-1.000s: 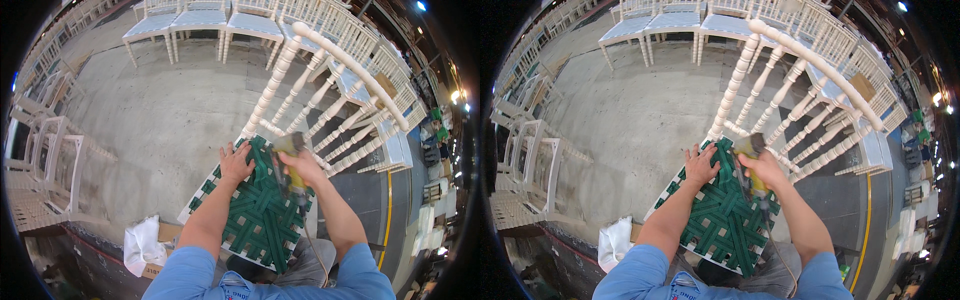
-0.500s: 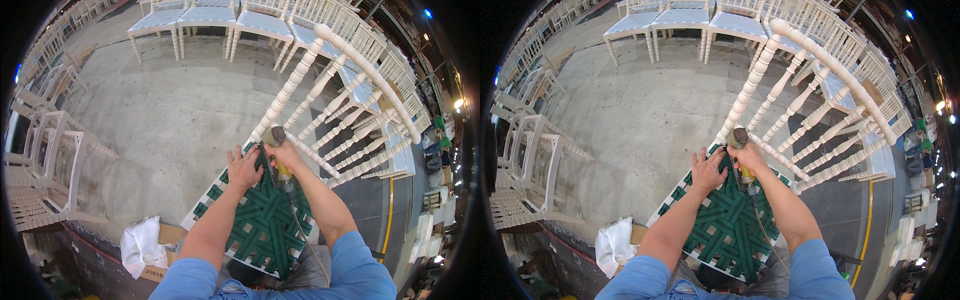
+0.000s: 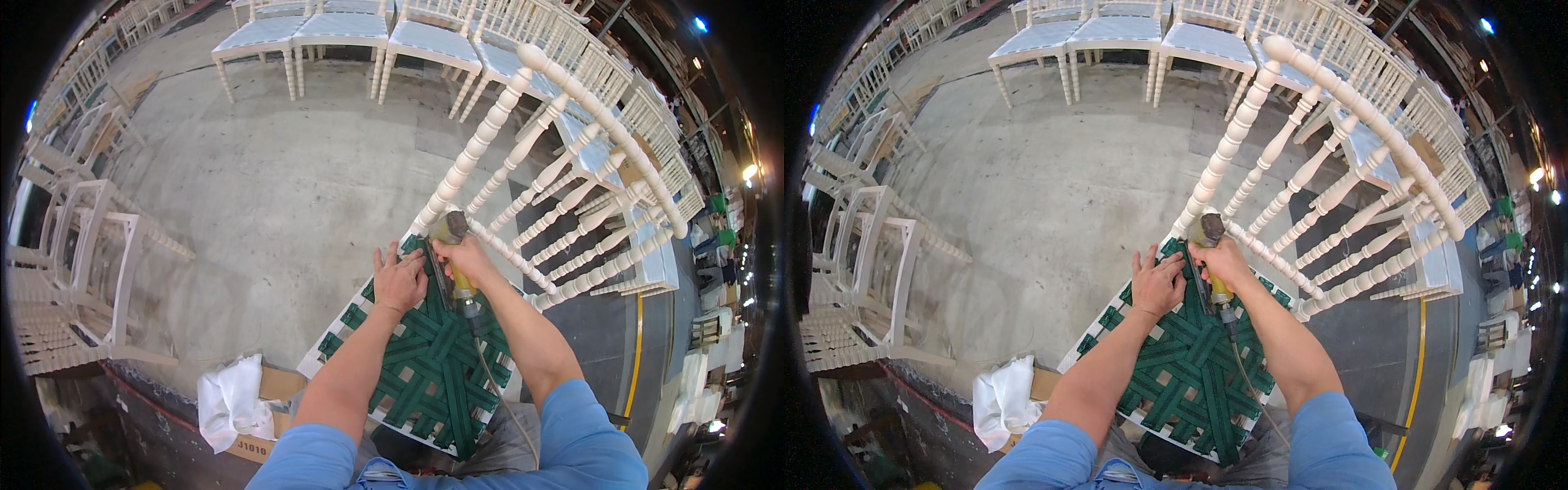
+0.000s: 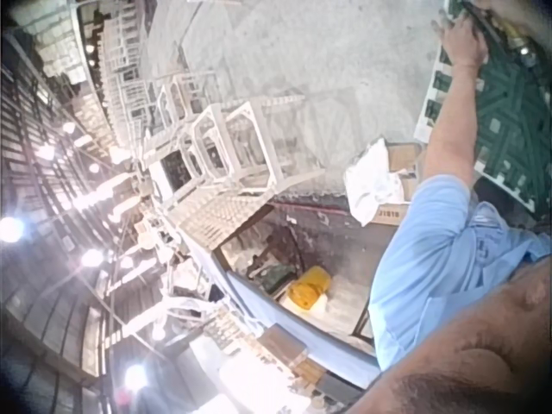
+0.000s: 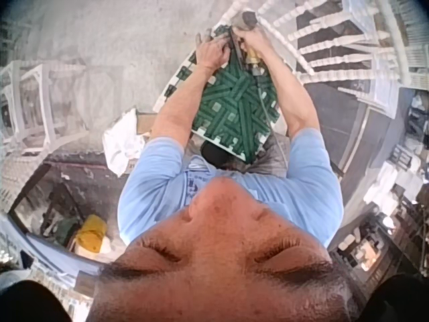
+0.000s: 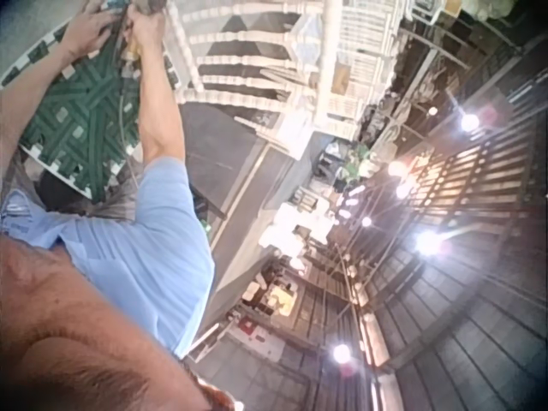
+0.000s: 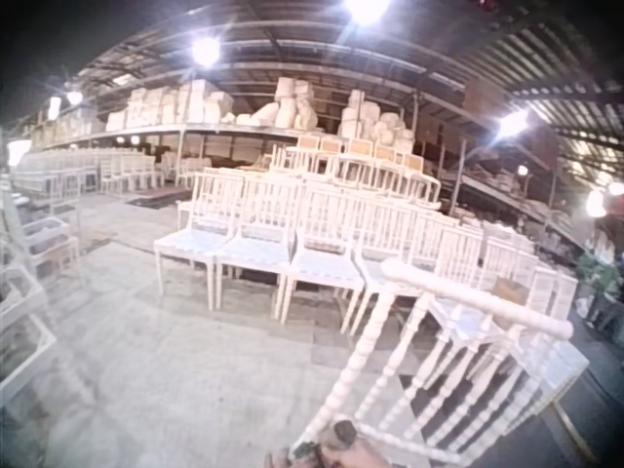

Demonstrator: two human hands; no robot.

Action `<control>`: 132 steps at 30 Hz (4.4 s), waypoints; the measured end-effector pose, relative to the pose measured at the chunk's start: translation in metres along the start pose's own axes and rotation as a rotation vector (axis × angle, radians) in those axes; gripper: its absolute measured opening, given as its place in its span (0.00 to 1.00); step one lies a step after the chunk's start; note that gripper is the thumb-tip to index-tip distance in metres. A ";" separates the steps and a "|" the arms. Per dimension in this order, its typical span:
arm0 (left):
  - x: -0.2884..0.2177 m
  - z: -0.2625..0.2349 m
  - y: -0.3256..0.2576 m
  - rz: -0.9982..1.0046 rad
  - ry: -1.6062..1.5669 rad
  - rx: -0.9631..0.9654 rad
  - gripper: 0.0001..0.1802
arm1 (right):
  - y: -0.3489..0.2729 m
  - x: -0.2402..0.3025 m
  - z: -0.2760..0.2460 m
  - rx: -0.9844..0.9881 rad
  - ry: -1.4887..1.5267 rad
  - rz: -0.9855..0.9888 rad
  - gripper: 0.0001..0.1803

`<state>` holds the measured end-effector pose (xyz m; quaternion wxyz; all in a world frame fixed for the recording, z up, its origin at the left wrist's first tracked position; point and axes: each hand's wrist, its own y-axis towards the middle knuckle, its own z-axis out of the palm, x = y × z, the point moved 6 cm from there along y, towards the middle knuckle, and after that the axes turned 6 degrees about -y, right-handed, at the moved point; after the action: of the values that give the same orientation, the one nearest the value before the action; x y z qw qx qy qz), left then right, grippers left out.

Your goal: The person weaves green straps into the seat frame of a white wooden chair, using a staple gun to secure the straps and scissors to trim excess material. The person works on one chair at a time in a workshop setting.

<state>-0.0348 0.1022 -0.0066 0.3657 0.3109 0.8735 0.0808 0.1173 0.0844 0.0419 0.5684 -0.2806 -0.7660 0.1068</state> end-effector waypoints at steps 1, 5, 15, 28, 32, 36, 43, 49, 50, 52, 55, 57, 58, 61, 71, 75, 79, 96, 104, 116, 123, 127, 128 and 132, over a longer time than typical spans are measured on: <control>0.000 0.000 0.000 0.003 0.002 -0.004 0.16 | 0.000 -0.001 -0.002 -0.007 -0.003 -0.006 0.11; 0.006 0.001 -0.004 -0.009 -0.018 0.015 0.15 | -0.003 0.006 0.004 0.019 0.021 -0.050 0.12; 0.007 -0.001 -0.003 0.001 -0.065 -0.034 0.12 | -0.009 0.011 0.009 0.033 -0.014 -0.057 0.11; 0.004 -0.006 0.000 0.015 -0.072 -0.066 0.12 | -0.007 0.004 0.002 -0.029 -0.112 -0.037 0.13; 0.000 -0.005 0.000 0.024 -0.063 -0.058 0.12 | -0.007 0.006 -0.007 -0.071 -0.172 -0.069 0.15; -0.004 -0.007 -0.001 0.029 -0.074 -0.054 0.11 | -0.019 0.008 -0.017 -0.034 -0.151 -0.021 0.15; -0.006 -0.010 0.004 0.043 -0.076 -0.050 0.17 | -0.174 -0.005 -0.098 -0.162 0.110 -0.051 0.17; -0.016 0.004 0.019 0.180 0.122 -0.022 0.19 | -0.437 -0.074 -0.198 -0.657 0.121 0.211 0.17; -0.006 0.009 0.029 0.061 0.149 0.167 0.20 | -0.486 -0.083 -0.207 -0.759 0.104 0.292 0.17; -0.001 -0.013 0.044 0.108 -0.012 0.112 0.23 | -0.561 -0.107 -0.213 -0.945 0.072 0.357 0.17; -0.027 -0.039 0.043 0.033 -0.064 0.070 0.26 | -0.670 -0.164 -0.192 -1.157 0.214 0.555 0.18; -0.059 -0.059 0.027 0.155 -0.125 -0.005 0.25 | -0.712 -0.204 -0.174 -1.248 0.311 0.602 0.17; -0.072 -0.060 0.005 0.163 -0.213 0.024 0.25 | -0.732 -0.222 -0.166 -1.280 0.341 0.635 0.17; -0.089 -0.059 -0.084 -0.167 -0.761 0.217 0.21 | -0.729 -0.280 -0.153 -1.183 0.538 0.568 0.19; -0.099 -0.083 -0.318 -1.610 -1.213 0.918 0.26 | -0.646 -0.392 -0.195 -0.823 1.049 0.428 0.18; -0.109 -0.077 -0.302 -1.809 -1.287 0.630 0.23 | -0.666 -0.387 -0.216 -0.839 0.143 0.828 0.19; -0.122 -0.055 -0.290 -1.614 -1.652 0.570 0.32 | -0.658 -0.316 -0.243 -1.108 -0.497 0.596 0.17; -0.078 -0.025 -0.252 -1.459 -1.552 0.037 0.29 | -0.293 -0.236 0.044 -0.037 -0.457 0.069 0.31; -0.106 -0.043 -0.289 -1.247 -1.123 0.102 0.33 | -0.395 -0.227 0.052 0.346 0.005 0.151 0.23; -0.182 -0.012 -0.305 -1.056 -1.496 0.612 0.32 | -0.449 -0.223 0.015 0.379 -0.717 -0.059 0.20; -0.185 -0.024 -0.323 -1.066 -1.560 0.706 0.32 | -0.312 -0.186 0.006 0.352 0.324 0.171 0.31; -0.193 -0.020 -0.329 -0.981 -1.662 0.828 0.32 | -0.258 -0.157 0.068 0.444 0.644 0.278 0.22; -0.176 -0.024 -0.339 -1.024 -1.641 0.792 0.32 | -0.254 -0.149 0.094 0.460 0.700 0.325 0.20; -0.188 -0.001 -0.333 -1.036 -1.629 0.873 0.29 | -0.219 -0.196 0.073 0.245 0.888 0.400 0.17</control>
<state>-0.0951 -0.2747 -0.0183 0.6874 -0.0346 0.3439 -0.6388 0.0200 -0.1918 -0.0350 0.8367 -0.3714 -0.3633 0.1732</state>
